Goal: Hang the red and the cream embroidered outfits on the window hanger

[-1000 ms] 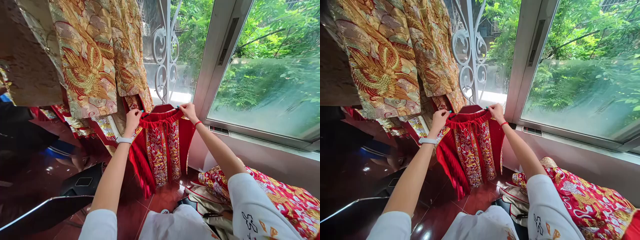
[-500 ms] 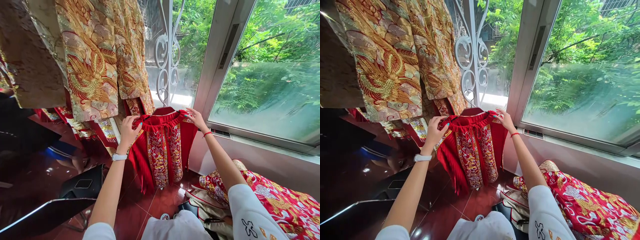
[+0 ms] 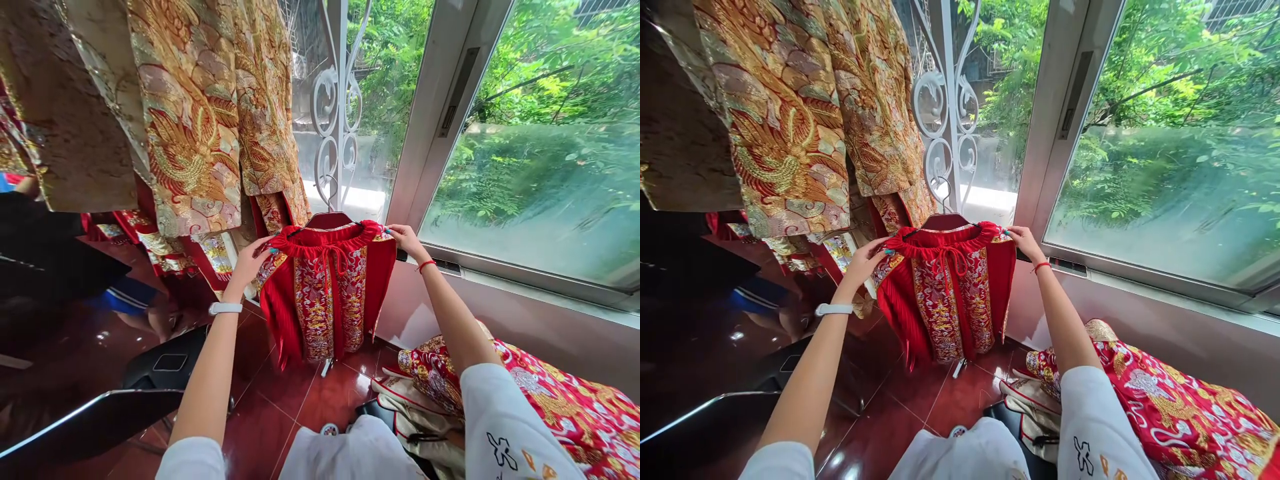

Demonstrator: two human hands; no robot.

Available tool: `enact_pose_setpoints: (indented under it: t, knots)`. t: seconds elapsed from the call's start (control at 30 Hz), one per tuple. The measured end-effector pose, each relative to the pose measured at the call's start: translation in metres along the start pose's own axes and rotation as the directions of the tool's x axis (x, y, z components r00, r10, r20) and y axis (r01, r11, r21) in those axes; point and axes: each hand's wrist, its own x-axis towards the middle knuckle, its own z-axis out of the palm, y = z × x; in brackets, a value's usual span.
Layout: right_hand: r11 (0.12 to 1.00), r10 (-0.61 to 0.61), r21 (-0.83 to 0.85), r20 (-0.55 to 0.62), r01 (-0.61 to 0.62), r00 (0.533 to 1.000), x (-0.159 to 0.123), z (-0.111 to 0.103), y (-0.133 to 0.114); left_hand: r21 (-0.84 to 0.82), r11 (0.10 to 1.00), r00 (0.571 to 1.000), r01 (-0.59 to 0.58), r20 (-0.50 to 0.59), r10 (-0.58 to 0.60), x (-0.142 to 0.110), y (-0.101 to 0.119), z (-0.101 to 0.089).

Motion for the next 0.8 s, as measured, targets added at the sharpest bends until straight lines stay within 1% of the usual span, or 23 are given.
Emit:
enact_pose_setpoints:
  t: [0.07, 0.1, 0.17, 0.2, 0.27, 0.33, 0.4, 0.43, 0.47, 0.5, 0.57, 0.63, 0.7, 0.77, 0.8]
  knots:
    - [0.999, 0.032, 0.032, 0.082, -0.035, 0.996, -0.008, -0.003, 0.002, -0.084, 0.996, 0.999, 0.039, 0.0, -0.039, -0.01, -0.013, -0.004]
    - [0.999, 0.017, 0.044, 0.107, -0.021, 0.994, -0.014, -0.002, 0.004, -0.097, 0.994, 0.999, 0.053, -0.005, -0.054, -0.017, -0.021, -0.004]
    - [0.998, -0.044, 0.04, 0.122, 0.04, 0.992, -0.026, 0.003, 0.009, -0.065, 0.995, 0.996, 0.082, -0.018, -0.084, -0.035, -0.033, 0.001]
    - [0.997, -0.071, 0.015, 0.11, 0.07, 0.991, -0.032, 0.007, 0.012, -0.026, 0.995, 0.994, 0.101, -0.033, -0.102, -0.044, -0.037, 0.006]
    - [0.99, -0.108, -0.085, 0.037, 0.111, 0.993, -0.04, 0.017, 0.017, 0.084, 0.984, 0.983, 0.156, -0.111, -0.146, -0.06, -0.042, 0.02]
    - [0.968, -0.141, -0.217, -0.049, 0.128, 0.989, -0.044, 0.025, 0.021, 0.21, 0.947, 0.949, 0.245, -0.253, -0.19, -0.07, -0.04, 0.034]
    - [0.933, -0.166, -0.336, -0.079, 0.131, 0.983, -0.043, 0.026, 0.021, 0.326, 0.884, 0.908, 0.336, -0.362, -0.211, -0.074, -0.035, 0.042]
    - [0.918, -0.17, -0.374, -0.066, 0.133, 0.983, -0.041, 0.023, 0.02, 0.384, 0.851, 0.902, 0.359, -0.378, -0.21, -0.075, -0.032, 0.042]
    - [0.909, -0.168, -0.392, -0.036, 0.141, 0.985, -0.038, 0.018, 0.018, 0.444, 0.821, 0.909, 0.36, -0.363, -0.203, -0.075, -0.03, 0.04]
    - [0.905, -0.161, -0.396, 0.009, 0.152, 0.987, -0.035, 0.012, 0.016, 0.5, 0.796, 0.926, 0.342, -0.324, -0.194, -0.075, -0.028, 0.036]
    - [0.908, -0.13, -0.381, 0.137, 0.173, 0.982, -0.027, -0.003, 0.009, 0.589, 0.758, 0.958, 0.28, -0.225, -0.179, -0.073, -0.025, 0.023]
    - [0.915, -0.068, -0.367, 0.267, 0.167, 0.961, -0.019, -0.015, 0.002, 0.636, 0.732, 0.97, 0.244, -0.166, -0.179, -0.07, -0.023, 0.012]
    - [0.93, -0.002, -0.343, 0.361, 0.135, 0.933, -0.015, -0.021, -0.003, 0.64, 0.726, 0.967, 0.253, -0.161, -0.195, -0.068, -0.022, 0.007]
    - [0.953, 0.035, -0.287, 0.407, 0.092, 0.913, -0.018, -0.019, -0.006, 0.599, 0.747, 0.958, 0.288, -0.194, -0.214, -0.069, -0.02, 0.011]
    - [0.964, 0.044, -0.256, 0.412, 0.069, 0.91, -0.022, -0.017, -0.006, 0.568, 0.766, 0.952, 0.301, -0.222, -0.21, -0.071, -0.019, 0.015]
